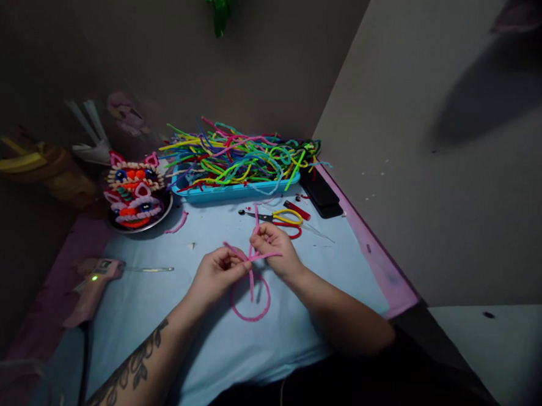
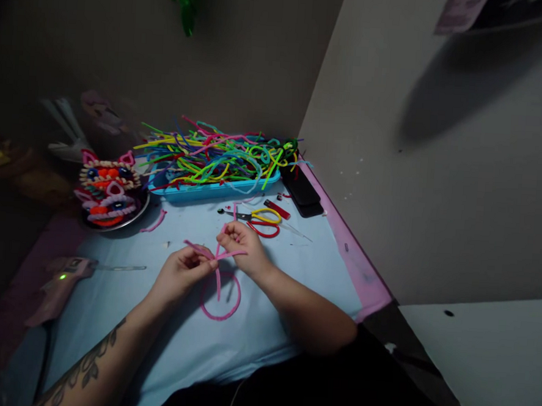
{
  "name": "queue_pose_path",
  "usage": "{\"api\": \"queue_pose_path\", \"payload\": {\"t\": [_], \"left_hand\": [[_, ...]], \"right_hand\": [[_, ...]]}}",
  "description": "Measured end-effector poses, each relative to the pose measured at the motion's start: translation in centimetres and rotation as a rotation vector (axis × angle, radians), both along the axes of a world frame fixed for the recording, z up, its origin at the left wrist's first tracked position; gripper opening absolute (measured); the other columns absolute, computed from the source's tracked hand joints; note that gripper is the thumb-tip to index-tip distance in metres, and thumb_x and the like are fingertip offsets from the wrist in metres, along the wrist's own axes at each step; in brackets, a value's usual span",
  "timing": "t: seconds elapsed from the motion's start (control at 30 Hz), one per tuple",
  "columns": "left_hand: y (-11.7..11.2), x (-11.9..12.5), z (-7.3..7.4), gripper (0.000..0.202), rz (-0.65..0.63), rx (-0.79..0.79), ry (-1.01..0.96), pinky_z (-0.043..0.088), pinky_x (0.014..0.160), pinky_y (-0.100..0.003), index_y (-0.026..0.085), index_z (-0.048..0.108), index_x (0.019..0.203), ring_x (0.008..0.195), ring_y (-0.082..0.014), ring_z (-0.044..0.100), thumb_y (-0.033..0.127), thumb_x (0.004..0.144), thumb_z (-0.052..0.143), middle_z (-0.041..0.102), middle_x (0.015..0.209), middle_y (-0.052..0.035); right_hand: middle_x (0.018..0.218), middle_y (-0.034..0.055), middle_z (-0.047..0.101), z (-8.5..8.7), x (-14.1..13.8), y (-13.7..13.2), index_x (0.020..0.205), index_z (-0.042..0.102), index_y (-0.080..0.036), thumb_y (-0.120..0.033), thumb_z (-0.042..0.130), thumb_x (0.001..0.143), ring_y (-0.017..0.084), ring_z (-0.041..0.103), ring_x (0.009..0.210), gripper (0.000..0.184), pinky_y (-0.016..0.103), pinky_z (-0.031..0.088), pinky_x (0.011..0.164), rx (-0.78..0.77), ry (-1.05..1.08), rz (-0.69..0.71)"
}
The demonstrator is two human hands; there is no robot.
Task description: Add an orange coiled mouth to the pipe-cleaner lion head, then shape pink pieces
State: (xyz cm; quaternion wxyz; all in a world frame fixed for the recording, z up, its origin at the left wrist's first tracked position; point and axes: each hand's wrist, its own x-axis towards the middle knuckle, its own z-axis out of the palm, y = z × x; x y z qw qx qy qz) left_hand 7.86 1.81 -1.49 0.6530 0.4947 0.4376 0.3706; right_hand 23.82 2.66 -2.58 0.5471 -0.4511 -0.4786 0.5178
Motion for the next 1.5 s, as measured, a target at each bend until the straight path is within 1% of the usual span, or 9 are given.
{"api": "queue_pose_path", "payload": {"t": [0.17, 0.33, 0.43, 0.57, 0.67, 0.83, 1.03, 1.3, 1.5], "left_hand": [[-0.1, 0.0, 0.4, 0.028, 0.009, 0.027, 0.000, 0.031, 0.049, -0.021, 0.016, 0.062, 0.068, 0.047, -0.0075, 0.040, 0.034, 0.061, 0.082, 0.047, 0.051, 0.0065], [-0.1, -0.2, 0.0, 0.029, 0.007, 0.014, -0.057, 0.032, 0.051, -0.021, 0.017, 0.060, 0.074, 0.050, -0.0078, 0.043, 0.031, 0.063, 0.082, 0.052, 0.054, 0.0058], [0.0, -0.2, -0.4, 0.035, 0.034, -0.035, -0.098, 0.035, 0.054, -0.022, 0.017, 0.060, 0.083, 0.052, -0.0088, 0.048, 0.032, 0.062, 0.084, 0.058, 0.057, 0.0048], [0.3, -0.2, -0.4, 0.039, 0.091, -0.062, -0.114, 0.035, 0.055, -0.022, 0.018, 0.058, 0.084, 0.052, -0.0091, 0.050, 0.033, 0.061, 0.085, 0.059, 0.057, 0.0052], [0.4, -0.2, -0.1, 0.038, 0.161, -0.033, -0.097, 0.035, 0.055, -0.022, 0.018, 0.057, 0.083, 0.052, -0.0090, 0.049, 0.031, 0.060, 0.085, 0.058, 0.057, 0.0058], [0.3, -0.2, 0.2, 0.036, 0.204, 0.014, -0.002, 0.035, 0.053, -0.021, 0.018, 0.057, 0.080, 0.051, -0.0083, 0.048, 0.029, 0.059, 0.083, 0.056, 0.056, 0.0060], [0.1, -0.2, 0.1, 0.034, 0.126, 0.020, 0.007, 0.033, 0.050, -0.020, 0.017, 0.057, 0.081, 0.050, -0.0068, 0.045, 0.030, 0.061, 0.082, 0.054, 0.057, 0.0065], [0.0, -0.2, 0.3, 0.036, 0.022, 0.012, -0.011, 0.034, 0.050, -0.020, 0.018, 0.055, 0.084, 0.049, -0.0075, 0.047, 0.028, 0.061, 0.081, 0.057, 0.057, 0.0058], [0.1, -0.5, 0.0, 0.036, 0.087, 0.024, -0.030, 0.033, 0.050, -0.019, 0.018, 0.054, 0.084, 0.048, -0.0062, 0.046, 0.026, 0.064, 0.082, 0.056, 0.056, 0.0077]], "right_hand": [[0.050, -0.0097, 0.044, -0.8, -0.5, 0.0, 0.075, 0.049, -0.022, -0.051, 0.070, 0.075, 0.007, 0.036, 0.039, 0.036, 0.021, 0.026, 0.041, -0.053, 0.117, 0.016], [0.048, -0.0101, 0.046, -1.0, -0.8, 0.1, 0.075, 0.049, -0.022, -0.048, 0.073, 0.072, 0.006, 0.035, 0.035, 0.035, 0.020, 0.025, 0.037, -0.125, 0.188, 0.007], [0.049, -0.0094, 0.047, -0.7, -0.6, 0.3, 0.076, 0.052, -0.021, -0.045, 0.073, 0.072, 0.007, 0.039, 0.039, 0.032, 0.020, 0.030, 0.040, -0.131, 0.186, 0.008], [0.061, -0.0058, 0.054, -0.3, 0.0, 0.5, 0.093, 0.056, -0.021, -0.047, 0.068, 0.075, 0.009, 0.049, 0.050, 0.034, 0.022, 0.039, 0.048, -0.113, 0.264, -0.061], [0.068, -0.0040, 0.056, -0.4, 0.2, 0.5, 0.091, 0.057, -0.020, -0.043, 0.069, 0.074, 0.009, 0.051, 0.054, 0.031, 0.022, 0.040, 0.050, -0.152, 0.314, -0.105], [0.065, -0.0051, 0.054, -0.3, 0.1, 0.4, 0.086, 0.061, -0.020, -0.031, 0.074, 0.067, 0.008, 0.046, 0.053, 0.025, 0.021, 0.037, 0.050, -0.140, 0.271, -0.039], [0.058, -0.0050, 0.050, -0.2, 0.2, 0.4, 0.071, 0.059, -0.019, -0.040, 0.076, 0.068, 0.009, 0.040, 0.050, 0.027, 0.022, 0.032, 0.047, -0.111, 0.212, -0.033], [0.062, -0.0025, 0.057, -0.7, 0.4, 0.6, 0.067, 0.063, -0.019, -0.042, 0.083, 0.062, 0.011, 0.047, 0.056, 0.031, 0.024, 0.037, 0.054, -0.092, 0.202, -0.030], [0.085, 0.0043, 0.069, -0.7, 1.5, 1.1, 0.095, 0.071, -0.021, -0.052, 0.071, 0.077, 0.012, 0.054, 0.064, 0.035, 0.024, 0.041, 0.058, -0.086, 0.237, -0.075]]}}
